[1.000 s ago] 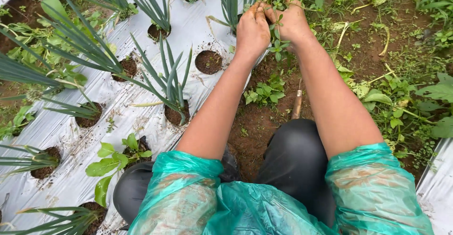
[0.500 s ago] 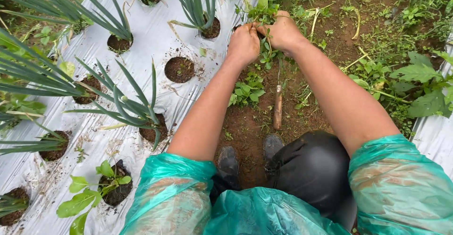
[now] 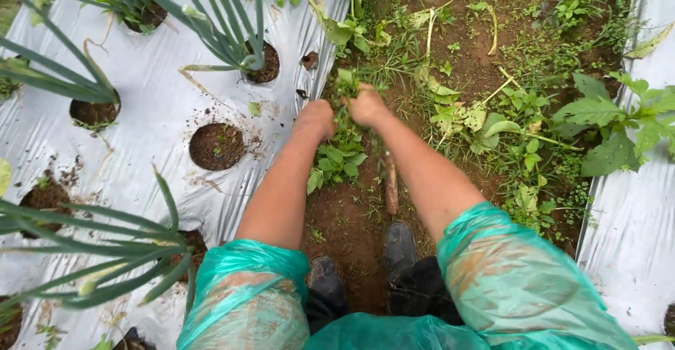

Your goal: Removing weeds from around onion plants by hand and using a small hand hoe to clear the soil between rows.

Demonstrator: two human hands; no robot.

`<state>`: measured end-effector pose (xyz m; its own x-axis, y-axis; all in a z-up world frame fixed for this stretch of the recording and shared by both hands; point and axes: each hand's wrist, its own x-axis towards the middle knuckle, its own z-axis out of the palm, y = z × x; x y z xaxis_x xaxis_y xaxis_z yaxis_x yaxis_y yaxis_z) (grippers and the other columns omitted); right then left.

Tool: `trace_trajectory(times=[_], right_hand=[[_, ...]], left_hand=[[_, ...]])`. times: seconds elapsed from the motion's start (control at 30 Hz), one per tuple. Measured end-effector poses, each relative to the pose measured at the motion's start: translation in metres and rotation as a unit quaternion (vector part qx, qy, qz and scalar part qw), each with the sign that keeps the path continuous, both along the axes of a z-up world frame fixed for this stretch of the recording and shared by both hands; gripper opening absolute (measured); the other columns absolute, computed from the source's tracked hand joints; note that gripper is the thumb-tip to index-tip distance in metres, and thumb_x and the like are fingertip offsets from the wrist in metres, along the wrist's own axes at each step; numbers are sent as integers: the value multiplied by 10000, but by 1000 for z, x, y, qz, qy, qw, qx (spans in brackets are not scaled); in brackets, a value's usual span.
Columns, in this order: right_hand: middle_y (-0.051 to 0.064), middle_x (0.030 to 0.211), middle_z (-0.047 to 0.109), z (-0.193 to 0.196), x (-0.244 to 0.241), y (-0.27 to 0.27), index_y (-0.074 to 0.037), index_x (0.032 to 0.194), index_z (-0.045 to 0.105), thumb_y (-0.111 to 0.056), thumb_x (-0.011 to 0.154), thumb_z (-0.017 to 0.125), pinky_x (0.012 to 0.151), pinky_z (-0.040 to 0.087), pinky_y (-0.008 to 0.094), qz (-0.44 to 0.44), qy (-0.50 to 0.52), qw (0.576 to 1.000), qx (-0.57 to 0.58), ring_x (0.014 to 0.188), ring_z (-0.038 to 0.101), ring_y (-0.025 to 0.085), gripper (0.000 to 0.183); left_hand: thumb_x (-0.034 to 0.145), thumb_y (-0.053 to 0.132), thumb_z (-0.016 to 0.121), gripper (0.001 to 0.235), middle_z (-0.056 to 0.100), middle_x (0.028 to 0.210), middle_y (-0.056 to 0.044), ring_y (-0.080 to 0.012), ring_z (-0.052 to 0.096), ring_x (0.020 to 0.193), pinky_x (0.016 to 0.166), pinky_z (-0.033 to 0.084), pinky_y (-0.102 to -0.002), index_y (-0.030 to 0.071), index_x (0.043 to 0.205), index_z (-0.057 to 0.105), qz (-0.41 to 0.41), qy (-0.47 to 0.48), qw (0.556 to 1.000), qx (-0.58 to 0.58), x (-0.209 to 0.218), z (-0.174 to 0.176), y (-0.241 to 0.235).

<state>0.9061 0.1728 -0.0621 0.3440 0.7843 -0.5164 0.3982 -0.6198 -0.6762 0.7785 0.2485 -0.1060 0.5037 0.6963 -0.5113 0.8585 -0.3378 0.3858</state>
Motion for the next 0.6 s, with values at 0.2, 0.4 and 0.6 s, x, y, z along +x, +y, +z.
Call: trace_trajectory(times=[0.2,0.4,0.6], right_hand=[[312,1397,572,-162,21,-11,51,1568,307,-270,1060,501,819,653,468,27,1,997,-79,1159,667,415,631],[386,1564,352,-138,11,-9,15,1594,319,-160,1040,583,1153,455,648,-58,-42,997,-3,1446,376,533,638],[129,1736,24,-123,-32,-41,-183,1662,185,-268,1010,426,1253,147,671,183,-42,972,-144,1587,-11,414,700]], left_hand=[[954,56,594,250,720,1059,-309,-453,727,1001,855,647,-592,-83,1119,719,15,-36,998,-53,10,-33,15],[1026,64,467,334,698,1205,-265,-431,702,1104,931,624,-583,-31,1273,671,64,-77,994,-43,16,-36,15],[949,86,590,234,752,978,-264,-398,759,923,792,673,-514,-55,1034,756,-18,87,996,-24,28,-86,18]])
